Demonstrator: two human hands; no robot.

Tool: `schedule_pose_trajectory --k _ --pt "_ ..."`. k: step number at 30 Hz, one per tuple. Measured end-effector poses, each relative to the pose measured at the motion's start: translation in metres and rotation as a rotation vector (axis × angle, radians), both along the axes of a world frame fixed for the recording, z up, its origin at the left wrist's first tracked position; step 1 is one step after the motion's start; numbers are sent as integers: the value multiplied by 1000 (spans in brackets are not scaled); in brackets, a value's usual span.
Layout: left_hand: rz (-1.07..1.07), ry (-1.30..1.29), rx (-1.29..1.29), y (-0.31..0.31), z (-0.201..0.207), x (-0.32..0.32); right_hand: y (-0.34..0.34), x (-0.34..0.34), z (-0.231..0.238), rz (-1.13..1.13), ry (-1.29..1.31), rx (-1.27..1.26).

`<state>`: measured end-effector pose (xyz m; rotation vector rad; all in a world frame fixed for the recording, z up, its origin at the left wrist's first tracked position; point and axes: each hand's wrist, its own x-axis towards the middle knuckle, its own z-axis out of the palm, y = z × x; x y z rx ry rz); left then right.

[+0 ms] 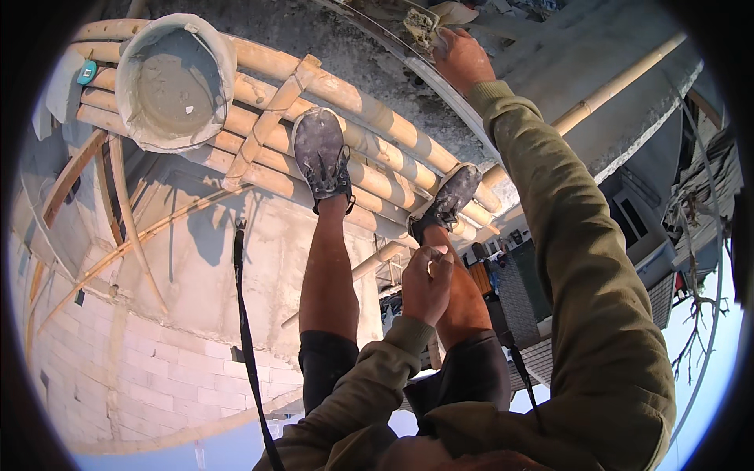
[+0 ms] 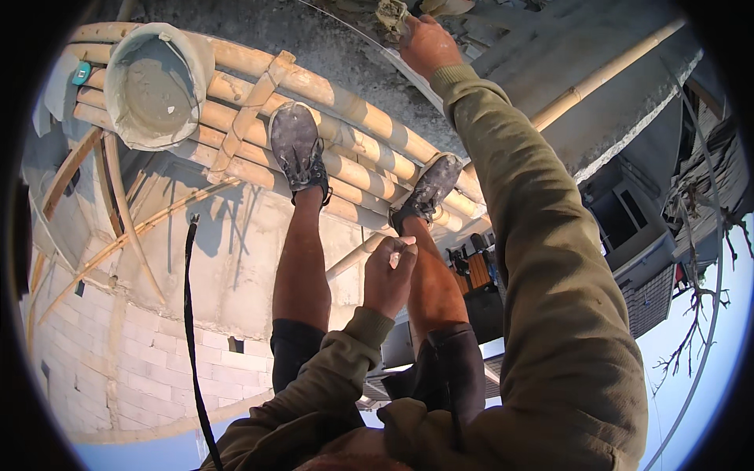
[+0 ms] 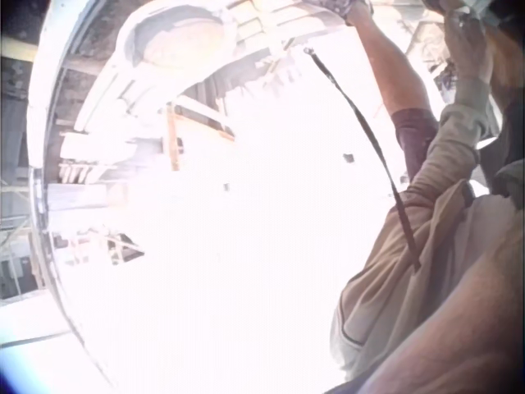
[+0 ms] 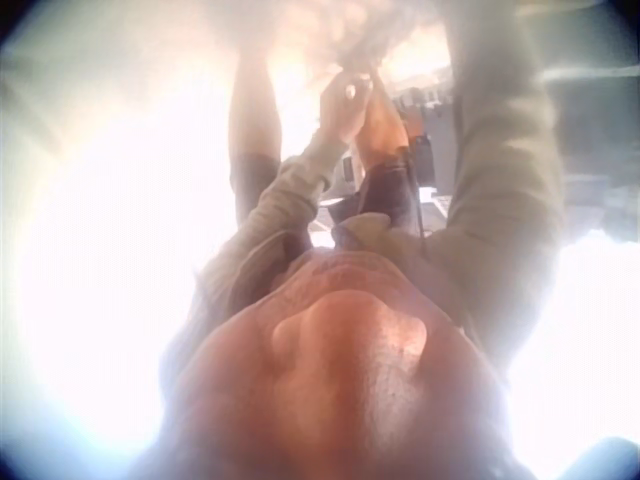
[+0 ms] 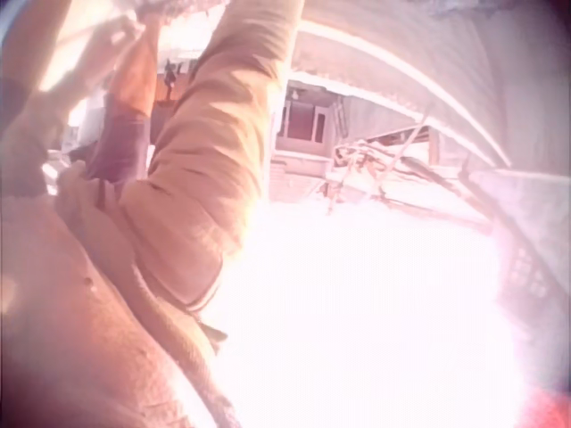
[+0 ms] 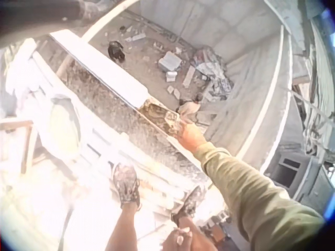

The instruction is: The person applies mortar to a wall and places a white brick onto it, then measures a space with a tape measure and hammers a brick piece into place.

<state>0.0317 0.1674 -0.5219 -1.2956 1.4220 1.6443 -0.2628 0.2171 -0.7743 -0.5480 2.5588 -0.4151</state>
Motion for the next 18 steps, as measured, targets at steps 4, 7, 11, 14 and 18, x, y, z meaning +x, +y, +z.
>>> schedule_pose_trajectory --k 4,7,11,14,18 --pt "12 0 45 1 0 -6 31 -3 5 48 17 101" --pt "5 1 65 -1 0 -9 56 -1 5 113 15 164" --pt "4 12 48 -2 -4 -7 71 13 21 84 -88 233" --pt "63 41 -2 1 -4 -9 93 21 27 50 -101 259" --pt "128 33 35 4 -12 2 117 29 37 -5 -236 384"
